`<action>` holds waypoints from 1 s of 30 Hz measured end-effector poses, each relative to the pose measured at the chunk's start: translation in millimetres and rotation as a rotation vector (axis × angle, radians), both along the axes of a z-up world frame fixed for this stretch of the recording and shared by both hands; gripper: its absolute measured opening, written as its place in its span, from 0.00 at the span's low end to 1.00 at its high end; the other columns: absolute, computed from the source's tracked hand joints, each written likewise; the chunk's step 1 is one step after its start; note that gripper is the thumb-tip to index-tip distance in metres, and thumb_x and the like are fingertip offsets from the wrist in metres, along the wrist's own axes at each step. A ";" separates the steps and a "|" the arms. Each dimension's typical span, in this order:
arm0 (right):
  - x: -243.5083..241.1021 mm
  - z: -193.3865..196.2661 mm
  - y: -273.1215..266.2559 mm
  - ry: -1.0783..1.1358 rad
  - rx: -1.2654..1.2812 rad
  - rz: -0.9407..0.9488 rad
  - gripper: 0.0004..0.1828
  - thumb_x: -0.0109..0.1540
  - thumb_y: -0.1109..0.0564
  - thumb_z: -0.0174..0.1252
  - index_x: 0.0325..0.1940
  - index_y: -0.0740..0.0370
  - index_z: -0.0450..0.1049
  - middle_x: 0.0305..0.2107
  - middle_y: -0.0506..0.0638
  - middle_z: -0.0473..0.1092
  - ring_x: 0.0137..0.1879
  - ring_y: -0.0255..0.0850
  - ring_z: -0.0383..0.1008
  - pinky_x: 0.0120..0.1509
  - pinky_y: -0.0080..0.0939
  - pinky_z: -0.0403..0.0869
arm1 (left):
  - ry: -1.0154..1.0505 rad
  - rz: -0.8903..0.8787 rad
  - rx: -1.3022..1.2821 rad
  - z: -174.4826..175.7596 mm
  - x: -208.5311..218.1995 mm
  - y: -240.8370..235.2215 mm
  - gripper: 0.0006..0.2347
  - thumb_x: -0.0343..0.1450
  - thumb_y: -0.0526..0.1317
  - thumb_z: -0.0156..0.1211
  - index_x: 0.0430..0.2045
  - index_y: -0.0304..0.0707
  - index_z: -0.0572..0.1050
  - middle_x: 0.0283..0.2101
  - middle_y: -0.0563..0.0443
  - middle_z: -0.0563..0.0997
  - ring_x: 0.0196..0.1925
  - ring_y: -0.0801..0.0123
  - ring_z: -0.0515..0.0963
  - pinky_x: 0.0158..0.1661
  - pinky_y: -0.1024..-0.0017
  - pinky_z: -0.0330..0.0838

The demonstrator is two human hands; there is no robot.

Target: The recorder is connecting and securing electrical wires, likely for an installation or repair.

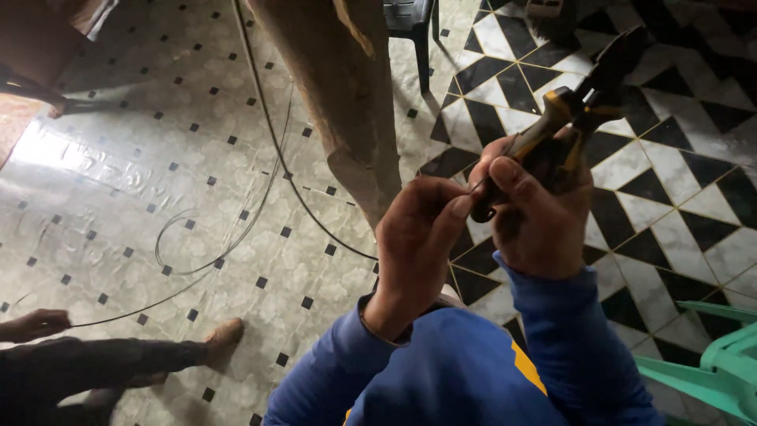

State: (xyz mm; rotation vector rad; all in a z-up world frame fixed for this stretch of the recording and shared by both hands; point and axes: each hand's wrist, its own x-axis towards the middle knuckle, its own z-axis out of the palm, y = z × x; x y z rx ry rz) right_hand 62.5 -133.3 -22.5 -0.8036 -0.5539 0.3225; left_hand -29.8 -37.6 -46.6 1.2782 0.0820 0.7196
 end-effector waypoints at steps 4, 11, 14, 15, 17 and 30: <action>-2.6 -0.7 6.8 0.054 0.100 0.035 0.10 0.70 0.64 0.61 0.53 0.67 0.70 0.34 0.56 0.72 0.38 0.40 0.74 0.41 0.35 0.72 | -0.022 -0.036 -0.122 1.6 2.1 -2.8 0.04 0.79 0.31 0.57 0.45 0.30 0.74 0.41 0.55 0.78 0.39 0.82 0.72 0.41 0.82 0.68; -1.3 2.0 7.9 0.091 0.104 0.006 0.07 0.70 0.62 0.59 0.48 0.70 0.70 0.35 0.53 0.69 0.41 0.40 0.71 0.45 0.38 0.71 | -0.020 -0.029 -0.098 4.3 11.8 -0.2 0.05 0.78 0.34 0.57 0.43 0.31 0.73 0.36 0.55 0.76 0.35 0.81 0.71 0.37 0.81 0.68; -0.6 6.8 8.1 0.155 0.081 0.014 0.08 0.68 0.60 0.58 0.45 0.70 0.71 0.31 0.53 0.69 0.37 0.40 0.71 0.38 0.38 0.70 | -0.070 -0.080 -0.144 2.7 15.5 -1.1 0.05 0.79 0.35 0.57 0.43 0.30 0.72 0.36 0.55 0.76 0.35 0.80 0.71 0.37 0.80 0.67; 0.1 5.2 7.1 0.157 0.077 0.013 0.08 0.68 0.60 0.58 0.45 0.70 0.71 0.31 0.53 0.69 0.37 0.40 0.71 0.38 0.38 0.70 | -0.068 -0.080 -0.147 1.5 16.6 -2.5 0.05 0.79 0.35 0.57 0.43 0.30 0.72 0.36 0.55 0.76 0.35 0.80 0.71 0.37 0.80 0.67; 2.0 2.0 5.0 0.108 0.108 -0.035 0.08 0.70 0.61 0.59 0.46 0.71 0.71 0.35 0.53 0.69 0.42 0.39 0.70 0.49 0.38 0.71 | -0.114 -0.129 -0.207 -1.0 19.4 -5.5 0.06 0.80 0.35 0.57 0.44 0.30 0.72 0.35 0.55 0.75 0.34 0.80 0.70 0.37 0.79 0.66; 31.5 20.9 -24.9 0.106 0.310 -0.109 0.08 0.69 0.64 0.65 0.47 0.66 0.71 0.33 0.52 0.70 0.38 0.37 0.70 0.45 0.34 0.70 | -0.123 -0.196 -0.281 8.1 5.0 -11.5 0.06 0.81 0.37 0.55 0.45 0.33 0.69 0.33 0.58 0.71 0.30 0.80 0.68 0.32 0.79 0.65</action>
